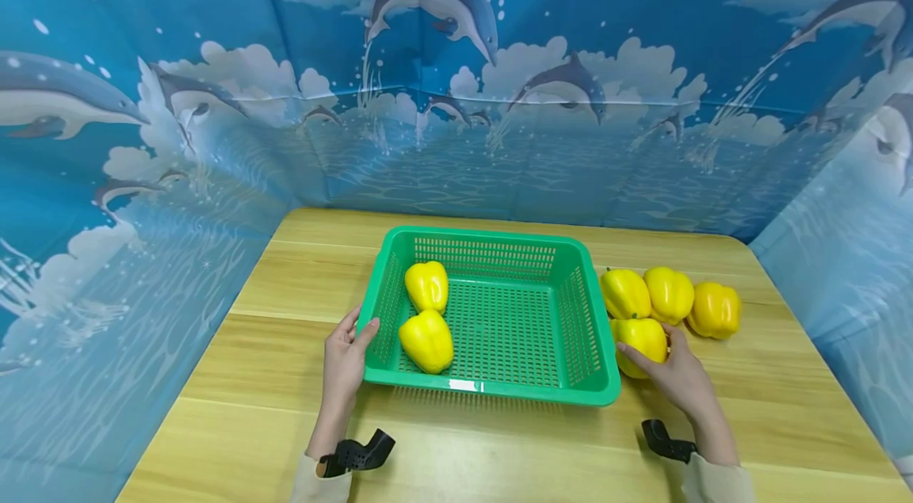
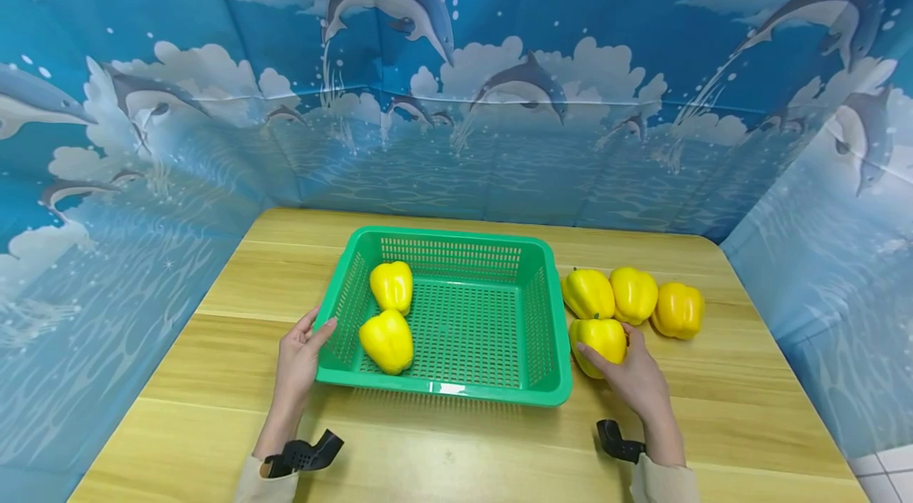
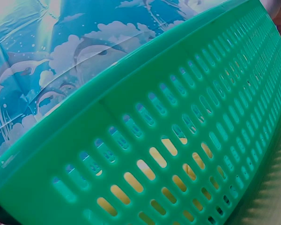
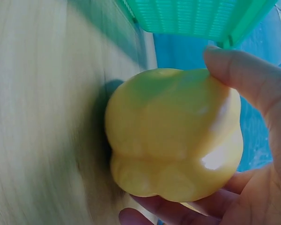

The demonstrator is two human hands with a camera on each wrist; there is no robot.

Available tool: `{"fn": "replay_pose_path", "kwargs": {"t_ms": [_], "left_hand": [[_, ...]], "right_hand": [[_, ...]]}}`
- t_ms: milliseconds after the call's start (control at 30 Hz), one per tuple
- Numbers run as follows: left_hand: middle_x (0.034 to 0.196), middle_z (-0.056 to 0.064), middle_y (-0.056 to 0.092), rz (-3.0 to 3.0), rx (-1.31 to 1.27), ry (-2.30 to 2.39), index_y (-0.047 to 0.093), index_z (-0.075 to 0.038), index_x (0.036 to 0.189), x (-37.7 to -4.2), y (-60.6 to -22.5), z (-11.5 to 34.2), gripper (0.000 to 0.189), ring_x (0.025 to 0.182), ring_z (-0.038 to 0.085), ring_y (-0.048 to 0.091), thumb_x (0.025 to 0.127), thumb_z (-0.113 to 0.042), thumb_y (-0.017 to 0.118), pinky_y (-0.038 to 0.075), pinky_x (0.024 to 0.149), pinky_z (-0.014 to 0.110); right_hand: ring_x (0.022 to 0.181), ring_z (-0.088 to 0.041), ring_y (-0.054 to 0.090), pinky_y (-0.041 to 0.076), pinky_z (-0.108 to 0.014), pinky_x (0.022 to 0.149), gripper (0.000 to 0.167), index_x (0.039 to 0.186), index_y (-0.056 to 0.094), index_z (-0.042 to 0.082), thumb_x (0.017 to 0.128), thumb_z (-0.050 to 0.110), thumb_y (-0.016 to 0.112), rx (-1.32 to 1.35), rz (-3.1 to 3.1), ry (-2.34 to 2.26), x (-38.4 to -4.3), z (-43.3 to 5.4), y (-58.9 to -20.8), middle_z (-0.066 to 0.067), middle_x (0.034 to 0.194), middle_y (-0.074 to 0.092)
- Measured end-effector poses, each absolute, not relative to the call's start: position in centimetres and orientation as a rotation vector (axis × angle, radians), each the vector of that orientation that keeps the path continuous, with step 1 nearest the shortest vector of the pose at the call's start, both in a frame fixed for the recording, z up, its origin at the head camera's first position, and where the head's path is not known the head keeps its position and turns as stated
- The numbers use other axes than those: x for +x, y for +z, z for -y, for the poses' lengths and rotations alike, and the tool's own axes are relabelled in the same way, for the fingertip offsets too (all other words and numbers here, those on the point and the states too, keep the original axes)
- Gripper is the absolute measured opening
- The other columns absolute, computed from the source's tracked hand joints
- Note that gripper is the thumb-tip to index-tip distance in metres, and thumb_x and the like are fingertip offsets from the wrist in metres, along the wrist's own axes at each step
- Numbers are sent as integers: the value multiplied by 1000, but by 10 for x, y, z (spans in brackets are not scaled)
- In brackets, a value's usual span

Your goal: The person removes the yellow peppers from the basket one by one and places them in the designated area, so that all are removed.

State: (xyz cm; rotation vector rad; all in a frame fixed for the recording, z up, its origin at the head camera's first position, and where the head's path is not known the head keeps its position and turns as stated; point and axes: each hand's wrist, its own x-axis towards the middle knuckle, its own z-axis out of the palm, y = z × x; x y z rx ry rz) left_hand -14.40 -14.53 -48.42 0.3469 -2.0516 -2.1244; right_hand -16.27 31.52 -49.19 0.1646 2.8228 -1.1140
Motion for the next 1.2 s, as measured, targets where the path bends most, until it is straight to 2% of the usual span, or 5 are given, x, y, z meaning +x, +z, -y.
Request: {"fn": "replay_pose_path", "kwargs": {"t_ms": [600,1033,1200], "left_hand": [[105,23,65,2022,348,-2146,43,-2,140,-144,-484,146,51,86,33,66,95,-20,60,55,69,33],[109,24,64,2023,328,-2160,41,-3,141,-145,-484,146,52,91,36,65,96,-21,59,54,72,35],[109,23,65,2026,334,-2151,42,-3,141,-145,-485,146,51,90,36,65,96,-20,59,54,72,35]], "right_hand": [[114,-51,39,36,-60,88,103,144,3,-13,89,56,56,180,-2802,-1115,-164,-312,-493,-45,134,27],[124,-56,26,27,-65,96,108,145,1,-12,86,57,60,266,-2773,-1158,-165,-316,-496,-42,142,16],[124,-56,25,26,-66,96,107,145,3,-12,86,56,61,264,-2783,-1172,-166,-317,-497,-41,143,15]]}}
